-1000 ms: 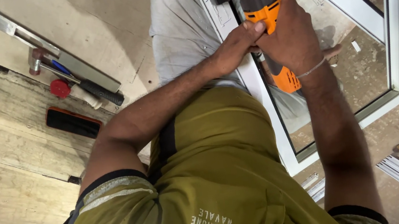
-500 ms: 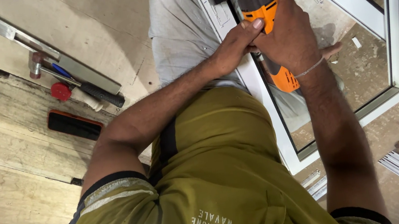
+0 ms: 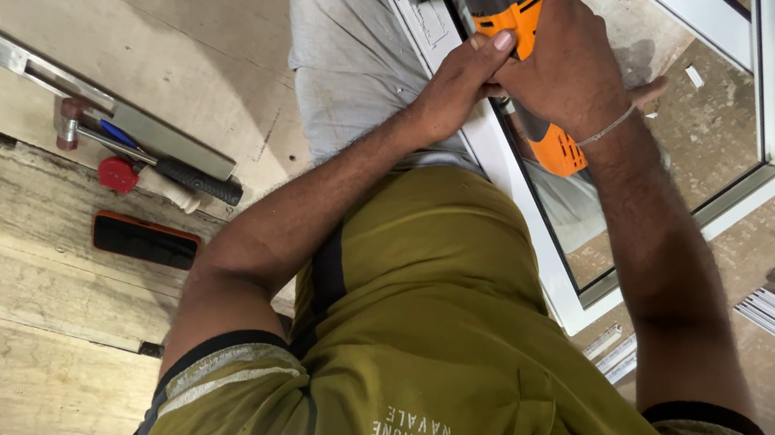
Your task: The recorder uses an oscillating multi-tool to trim and adjust the edges of aluminum door or window frames.
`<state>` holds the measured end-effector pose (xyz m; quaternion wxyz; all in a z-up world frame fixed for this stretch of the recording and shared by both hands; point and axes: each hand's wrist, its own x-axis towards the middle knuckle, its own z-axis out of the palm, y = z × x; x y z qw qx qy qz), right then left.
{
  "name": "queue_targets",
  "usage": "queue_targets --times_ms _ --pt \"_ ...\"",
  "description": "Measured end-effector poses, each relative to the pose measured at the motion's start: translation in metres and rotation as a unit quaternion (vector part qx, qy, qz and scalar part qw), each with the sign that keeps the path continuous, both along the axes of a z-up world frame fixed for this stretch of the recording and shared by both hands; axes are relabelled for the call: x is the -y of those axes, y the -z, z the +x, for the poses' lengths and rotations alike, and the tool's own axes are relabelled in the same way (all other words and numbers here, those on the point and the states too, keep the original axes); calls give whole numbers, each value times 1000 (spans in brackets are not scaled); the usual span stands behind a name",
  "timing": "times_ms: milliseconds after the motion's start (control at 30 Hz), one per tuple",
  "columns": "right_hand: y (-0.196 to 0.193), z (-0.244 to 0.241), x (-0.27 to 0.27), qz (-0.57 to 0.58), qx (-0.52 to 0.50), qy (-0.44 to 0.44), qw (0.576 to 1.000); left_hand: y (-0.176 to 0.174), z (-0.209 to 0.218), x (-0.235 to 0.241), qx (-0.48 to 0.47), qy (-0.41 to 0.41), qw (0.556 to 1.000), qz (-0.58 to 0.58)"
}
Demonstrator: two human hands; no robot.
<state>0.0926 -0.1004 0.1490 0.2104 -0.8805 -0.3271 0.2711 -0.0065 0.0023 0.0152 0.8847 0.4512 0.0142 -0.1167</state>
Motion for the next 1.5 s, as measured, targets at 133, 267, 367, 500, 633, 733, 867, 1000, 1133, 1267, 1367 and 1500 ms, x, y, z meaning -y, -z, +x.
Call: queue_targets --times_ms 133,267,367,500,633,733,867,1000,1133,1267,1367,1500 --pt "8 2 -5 -13 10 0 1000 17 0 8 -73 -8 997 -20" --pt "7 1 -3 11 -2 0 1000 -1 1 2 -80 -12 997 -22" --pt "3 2 -1 8 4 3 1000 0 1 1 -39 -10 999 -22" --pt "0 -5 6 30 0 -3 1000 -6 -6 4 10 -12 1000 -15" --pt "-4 -7 6 21 -3 22 1000 -10 -3 2 61 -8 998 -25" --pt "1 -9 11 31 3 19 999 -4 -7 2 53 16 998 15" --pt "-6 -12 22 -4 -17 20 1000 -22 -12 4 22 71 995 62" --pt "-8 -15 27 -6 -39 39 998 -22 -14 11 -7 53 998 22" --pt "-7 -18 28 -1 -2 25 1000 -17 -14 12 -28 47 994 -92" --pt "-8 -21 28 -3 -6 28 1000 7 -18 23 -28 50 997 -58" --pt "-6 -21 30 -2 -9 32 999 -5 -17 19 -45 52 997 -43" --pt "-5 -22 31 -8 -24 35 999 -12 -18 18 -45 43 997 -40"
